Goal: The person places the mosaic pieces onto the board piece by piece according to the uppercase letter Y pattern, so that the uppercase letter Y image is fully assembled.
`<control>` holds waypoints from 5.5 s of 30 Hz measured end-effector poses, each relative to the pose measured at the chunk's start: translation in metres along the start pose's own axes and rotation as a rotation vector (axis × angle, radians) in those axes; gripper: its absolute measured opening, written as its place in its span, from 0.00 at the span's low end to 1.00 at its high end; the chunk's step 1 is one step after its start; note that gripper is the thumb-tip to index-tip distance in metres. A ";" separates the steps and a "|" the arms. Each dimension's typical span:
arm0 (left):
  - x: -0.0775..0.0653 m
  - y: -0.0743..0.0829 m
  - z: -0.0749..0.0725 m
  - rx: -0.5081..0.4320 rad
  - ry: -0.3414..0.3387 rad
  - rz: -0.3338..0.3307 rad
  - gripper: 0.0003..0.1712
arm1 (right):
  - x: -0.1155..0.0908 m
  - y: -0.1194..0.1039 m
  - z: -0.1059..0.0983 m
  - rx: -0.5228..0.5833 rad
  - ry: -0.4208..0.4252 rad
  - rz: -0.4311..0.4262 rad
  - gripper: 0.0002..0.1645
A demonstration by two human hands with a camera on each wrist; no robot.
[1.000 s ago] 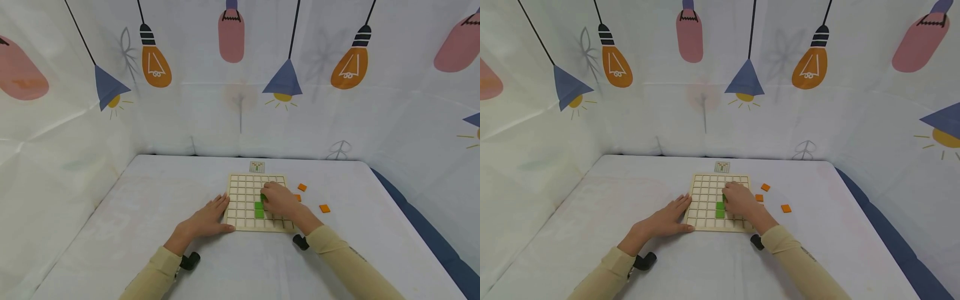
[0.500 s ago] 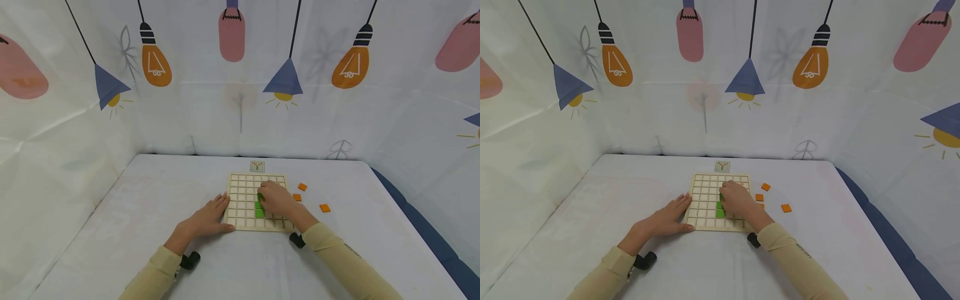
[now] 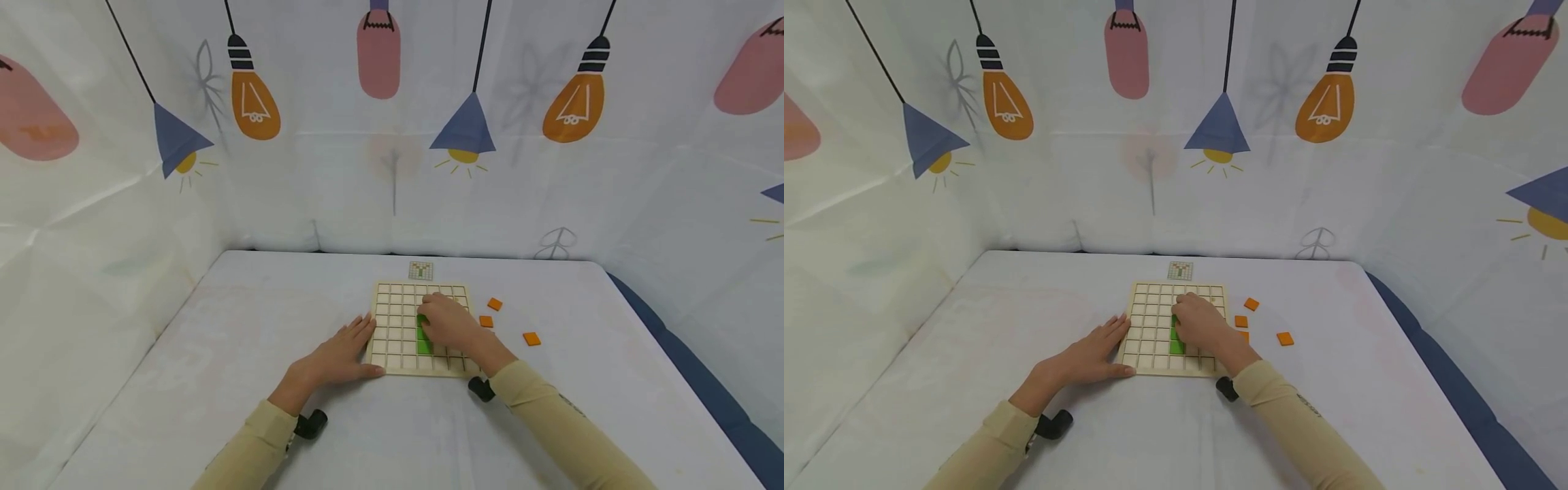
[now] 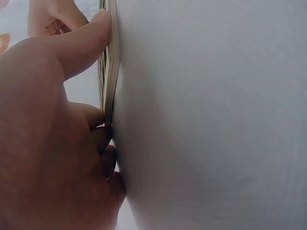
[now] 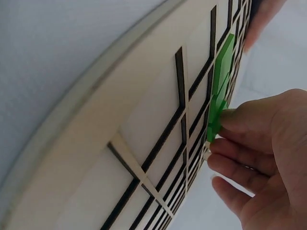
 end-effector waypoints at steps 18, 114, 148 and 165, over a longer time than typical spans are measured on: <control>0.000 0.000 0.000 -0.009 0.001 -0.013 0.57 | 0.002 -0.003 0.002 -0.034 0.015 -0.037 0.08; 0.001 0.001 0.001 -0.004 -0.003 0.023 0.56 | -0.073 0.090 -0.019 -0.092 0.057 0.067 0.12; 0.000 0.001 0.001 -0.019 -0.001 0.008 0.56 | -0.069 0.100 -0.010 -0.022 0.030 0.132 0.04; -0.001 0.001 0.001 -0.010 0.003 -0.002 0.56 | -0.067 0.096 -0.014 -0.045 0.030 0.124 0.12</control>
Point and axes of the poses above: each hand's wrist, its own x-axis towards the middle knuckle, its own z-axis out of the palm, y = z × x, the point moved 6 cm from there along x, towards the middle knuckle, and after that the axes turned 4 degrees about y, right-handed, at the moved point
